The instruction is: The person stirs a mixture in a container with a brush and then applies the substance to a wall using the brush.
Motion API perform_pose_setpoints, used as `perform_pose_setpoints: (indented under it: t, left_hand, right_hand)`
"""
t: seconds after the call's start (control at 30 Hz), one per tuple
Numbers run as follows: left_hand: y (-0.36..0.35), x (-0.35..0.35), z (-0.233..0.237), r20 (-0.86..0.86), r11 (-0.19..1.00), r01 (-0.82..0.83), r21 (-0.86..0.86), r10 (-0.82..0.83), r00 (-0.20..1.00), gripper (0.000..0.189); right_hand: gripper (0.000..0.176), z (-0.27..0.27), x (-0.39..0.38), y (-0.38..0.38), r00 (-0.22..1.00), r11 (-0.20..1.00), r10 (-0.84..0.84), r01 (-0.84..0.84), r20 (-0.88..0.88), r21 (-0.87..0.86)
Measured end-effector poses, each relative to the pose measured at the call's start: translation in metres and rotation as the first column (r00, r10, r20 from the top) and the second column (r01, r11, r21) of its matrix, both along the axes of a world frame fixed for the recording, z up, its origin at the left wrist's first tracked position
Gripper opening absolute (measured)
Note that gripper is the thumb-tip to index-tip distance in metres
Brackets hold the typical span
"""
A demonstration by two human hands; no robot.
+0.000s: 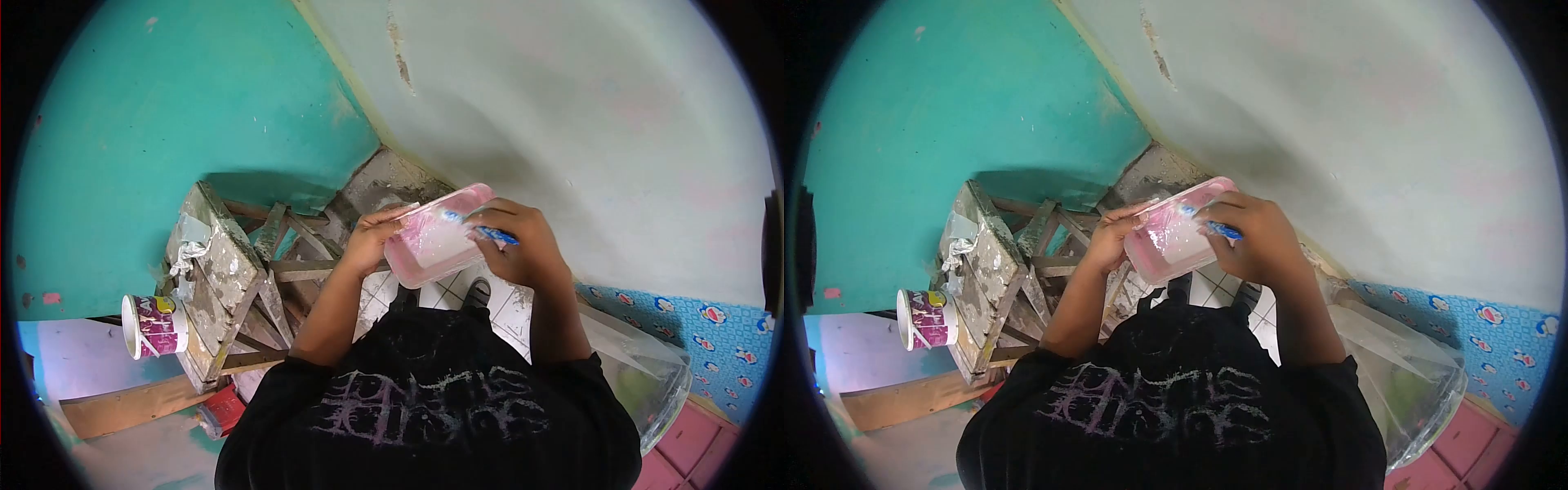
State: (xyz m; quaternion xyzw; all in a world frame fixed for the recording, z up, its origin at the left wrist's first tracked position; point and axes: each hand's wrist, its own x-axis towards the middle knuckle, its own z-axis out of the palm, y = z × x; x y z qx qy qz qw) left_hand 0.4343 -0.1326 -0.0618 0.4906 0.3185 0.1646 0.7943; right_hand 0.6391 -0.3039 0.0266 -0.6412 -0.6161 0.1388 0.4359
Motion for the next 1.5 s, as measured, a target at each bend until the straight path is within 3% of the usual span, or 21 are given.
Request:
perform_pose_setpoints:
  t: [0.1,0.2,0.33,0.43,0.53,0.73,0.9,1.03,1.17,1.27,1.5]
  left_hand:
    - [0.017,-0.01,-0.006,0.057,0.999,-0.016,-0.033,0.017,0.998,0.032]
    - [0.033,-0.013,-0.014,0.091,0.999,0.019,-0.051,-0.014,0.996,0.031]
    - [0.054,-0.01,-0.04,0.127,0.992,0.118,-0.053,-0.11,0.986,0.031]
    - [0.063,0.0,-0.052,0.155,0.984,0.179,0.022,-0.18,0.971,0.031]
    - [0.069,0.012,-0.051,0.183,0.968,0.248,-0.024,-0.24,0.953,0.03]
    - [0.077,0.044,-0.031,0.275,0.894,0.43,0.128,-0.449,0.85,0.03]
    - [0.073,0.068,-0.009,0.325,0.88,0.468,0.084,-0.468,0.821,0.029]
    - [0.067,0.077,-0.001,0.371,0.878,0.474,0.059,-0.461,0.807,0.031]
    - [0.064,0.082,0.0,0.374,0.891,0.453,0.043,-0.434,0.82,0.027]
    - [0.065,0.079,-0.002,0.365,0.894,0.448,-0.012,-0.413,0.835,0.028]
    - [0.063,0.077,-0.006,0.321,0.9,0.434,0.052,-0.426,0.846,0.028]
  right_hand:
    - [0.019,-0.003,-0.019,0.018,0.984,0.994,-0.075,0.086,0.159,-0.067]
    - [0.016,-0.012,-0.052,0.028,0.982,0.986,-0.031,0.059,0.184,-0.153]
    - [0.015,-0.021,-0.085,0.042,0.995,0.95,0.058,-0.032,0.075,-0.31]
    - [0.016,-0.01,-0.097,0.049,0.998,0.947,-0.028,0.042,0.05,-0.32]
    - [0.016,-0.005,-0.104,0.055,0.995,0.919,-0.099,0.085,-0.017,-0.384]
    - [0.018,-0.006,-0.097,0.049,0.949,0.917,-0.314,0.31,0.027,-0.249]
    - [0.021,0.021,-0.09,0.027,0.856,0.856,-0.515,0.516,0.047,-0.027]
    - [0.023,0.026,-0.098,0.023,0.765,0.778,-0.616,0.628,0.191,-0.008]
    - [0.029,0.001,-0.121,0.024,0.789,0.828,-0.493,0.555,0.366,-0.081]
    - [0.034,-0.002,-0.123,0.028,0.81,0.855,-0.458,0.514,0.366,-0.068]
    - [0.042,-0.003,-0.093,0.021,0.67,0.776,-0.518,0.629,0.532,-0.036]
